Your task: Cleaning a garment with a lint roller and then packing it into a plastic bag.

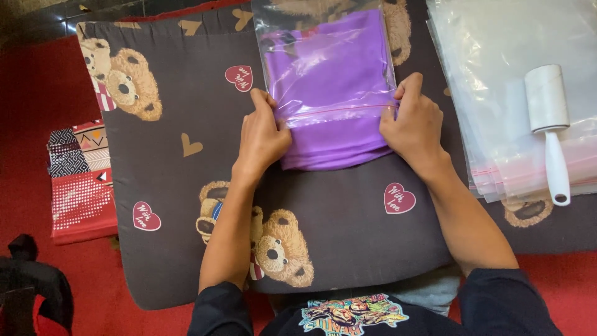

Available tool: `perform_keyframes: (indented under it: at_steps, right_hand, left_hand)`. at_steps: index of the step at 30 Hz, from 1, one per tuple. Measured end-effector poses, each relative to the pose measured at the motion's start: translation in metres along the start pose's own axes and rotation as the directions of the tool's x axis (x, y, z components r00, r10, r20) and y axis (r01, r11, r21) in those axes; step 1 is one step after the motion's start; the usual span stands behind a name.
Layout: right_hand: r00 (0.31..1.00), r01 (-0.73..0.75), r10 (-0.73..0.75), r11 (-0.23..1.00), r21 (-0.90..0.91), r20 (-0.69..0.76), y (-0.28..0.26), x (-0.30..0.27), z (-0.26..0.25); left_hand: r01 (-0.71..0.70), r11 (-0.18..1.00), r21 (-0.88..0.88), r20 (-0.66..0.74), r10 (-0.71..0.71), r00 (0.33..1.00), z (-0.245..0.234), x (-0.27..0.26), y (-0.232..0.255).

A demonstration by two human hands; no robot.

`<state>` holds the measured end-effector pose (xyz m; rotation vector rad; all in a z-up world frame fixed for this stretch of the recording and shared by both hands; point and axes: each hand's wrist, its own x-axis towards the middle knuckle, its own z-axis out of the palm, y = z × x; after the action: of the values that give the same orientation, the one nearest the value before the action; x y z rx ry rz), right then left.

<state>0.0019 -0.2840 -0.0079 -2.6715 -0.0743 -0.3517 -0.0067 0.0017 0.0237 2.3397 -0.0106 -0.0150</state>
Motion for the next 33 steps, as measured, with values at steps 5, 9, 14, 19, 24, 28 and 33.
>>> perform_keyframes:
  at_steps: [5,9,14,19,24,28,33]
  right_hand:
    - [1.0,-0.008,0.006,0.999,-0.048,-0.03,0.003,-0.001,0.002]
    - [1.0,-0.013,0.013,0.999,-0.03,-0.022,0.001,0.0,-0.001]
    - [1.0,0.004,-0.003,1.0,0.009,-0.019,0.002,-0.001,0.002]
    - [0.999,-0.011,0.009,0.998,-0.068,-0.039,-0.002,-0.002,-0.002]
    - [1.0,-0.005,0.005,0.999,-0.038,0.001,0.004,0.001,0.004]
    - [1.0,-0.001,0.001,0.999,-0.049,-0.002,-0.003,-0.002,0.0]
    - [1.0,0.002,-0.005,0.995,-0.101,-0.024,-0.004,-0.002,0.001]
  left_hand:
    - [-0.012,0.999,0.049,-0.066,0.015,0.998,0.005,0.001,-0.003]
    - [0.009,1.0,0.024,-0.01,-0.009,1.0,-0.001,0.001,0.0]
    - [-0.008,1.0,0.021,0.003,0.008,1.0,0.004,0.002,-0.004]
    - [0.0,0.99,0.142,-0.08,0.012,0.997,0.003,0.002,-0.002]
    - [0.016,0.995,0.097,0.003,-0.016,1.0,0.0,0.002,-0.003]
    - [-0.027,0.997,0.076,0.011,0.026,1.0,0.002,0.0,-0.005]
    - [-0.013,0.973,0.232,-0.041,0.023,0.999,0.003,0.004,-0.009]
